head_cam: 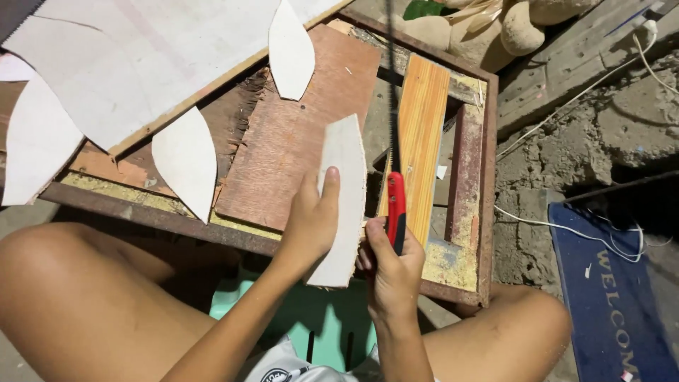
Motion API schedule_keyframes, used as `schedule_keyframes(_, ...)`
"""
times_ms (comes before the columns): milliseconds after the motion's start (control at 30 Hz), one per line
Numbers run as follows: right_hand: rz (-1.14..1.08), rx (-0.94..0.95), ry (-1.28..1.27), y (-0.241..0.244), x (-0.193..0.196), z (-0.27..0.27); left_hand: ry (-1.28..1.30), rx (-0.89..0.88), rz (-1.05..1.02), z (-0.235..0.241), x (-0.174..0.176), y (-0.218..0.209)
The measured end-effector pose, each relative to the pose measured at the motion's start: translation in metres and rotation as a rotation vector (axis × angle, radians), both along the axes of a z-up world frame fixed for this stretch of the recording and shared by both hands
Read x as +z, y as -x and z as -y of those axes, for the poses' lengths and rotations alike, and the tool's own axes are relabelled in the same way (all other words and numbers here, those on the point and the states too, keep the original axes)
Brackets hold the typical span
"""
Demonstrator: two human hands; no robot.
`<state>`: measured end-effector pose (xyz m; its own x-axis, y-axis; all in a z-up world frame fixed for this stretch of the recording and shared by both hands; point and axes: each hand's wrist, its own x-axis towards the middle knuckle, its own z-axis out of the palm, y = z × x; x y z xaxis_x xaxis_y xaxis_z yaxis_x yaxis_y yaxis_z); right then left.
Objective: A person uses a small hand saw to cut out leaf-like shapes from a white foam board on a wooden work surface.
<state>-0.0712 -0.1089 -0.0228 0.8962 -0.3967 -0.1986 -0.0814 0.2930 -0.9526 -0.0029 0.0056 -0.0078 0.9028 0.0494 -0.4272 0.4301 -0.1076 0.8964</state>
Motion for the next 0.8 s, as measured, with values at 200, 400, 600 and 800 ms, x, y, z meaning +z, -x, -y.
schedule_keyframes(200, 0.037, -0.113, -0.025, 0.001, -0.02, 0.009, 0.62, 0.035, -0.106, 0.012, -0.046, -0.003)
schedule_keyframes(400, 0.103, -0.182, 0.303, 0.019, -0.003, 0.027, 1.44, -0.033, -0.204, -0.006, -0.039, -0.006)
schedule_keyframes(600, 0.162, -0.26, 0.615, 0.033, -0.001, 0.035, 1.359, -0.021, -0.192, -0.01, -0.027, -0.004)
schedule_keyframes(800, 0.096, -0.604, 0.59, 0.024, -0.004, 0.109, 1.588, -0.133, -0.133, -0.048, -0.051, -0.015)
